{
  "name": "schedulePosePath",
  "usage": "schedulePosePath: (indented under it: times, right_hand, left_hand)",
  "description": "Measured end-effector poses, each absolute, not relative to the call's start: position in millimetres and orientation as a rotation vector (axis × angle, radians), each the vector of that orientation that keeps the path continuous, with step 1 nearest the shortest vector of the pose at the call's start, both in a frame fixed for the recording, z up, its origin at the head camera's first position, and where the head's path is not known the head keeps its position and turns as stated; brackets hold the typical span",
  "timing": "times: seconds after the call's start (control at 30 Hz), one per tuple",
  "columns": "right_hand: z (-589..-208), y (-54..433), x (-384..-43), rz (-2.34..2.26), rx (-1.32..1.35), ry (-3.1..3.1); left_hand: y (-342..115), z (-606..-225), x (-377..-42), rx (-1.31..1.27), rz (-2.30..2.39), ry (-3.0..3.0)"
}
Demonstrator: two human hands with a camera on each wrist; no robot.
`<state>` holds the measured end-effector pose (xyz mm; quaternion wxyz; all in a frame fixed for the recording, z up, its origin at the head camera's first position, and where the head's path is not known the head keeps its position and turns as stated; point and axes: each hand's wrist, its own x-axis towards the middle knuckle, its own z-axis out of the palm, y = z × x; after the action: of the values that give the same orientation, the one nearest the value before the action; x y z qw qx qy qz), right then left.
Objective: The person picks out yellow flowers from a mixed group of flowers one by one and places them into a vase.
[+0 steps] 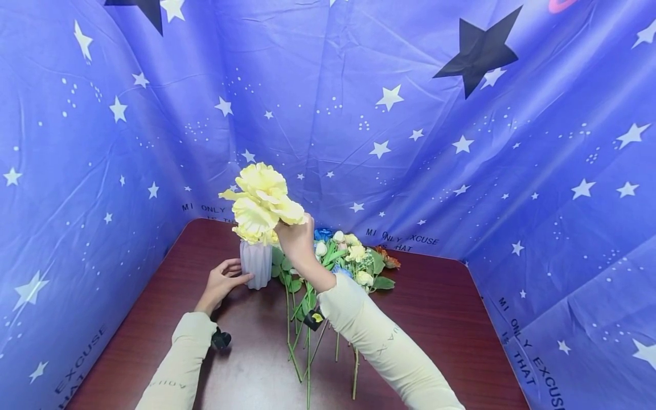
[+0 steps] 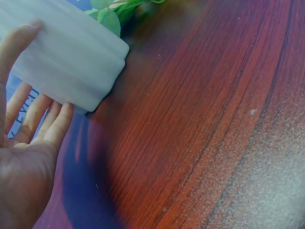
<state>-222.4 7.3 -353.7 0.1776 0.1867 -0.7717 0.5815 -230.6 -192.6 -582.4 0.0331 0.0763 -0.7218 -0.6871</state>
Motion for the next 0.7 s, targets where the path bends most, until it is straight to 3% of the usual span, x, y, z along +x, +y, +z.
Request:
schedulePosePath:
  times: [0.23,0.7]
  right_hand:
    - [-358.3,5.3,-224.3,2.030,0.573,-1.989]
    - [-364.4,-5.7,-224.4,1.685,0.431,-2.208]
  left_hand:
    - [-193.9,-583.1,-232.8,0.247,-2.126,-2.225]
    - [-192.6,-582.9,-231.9,0.242,-2.103,-2.236]
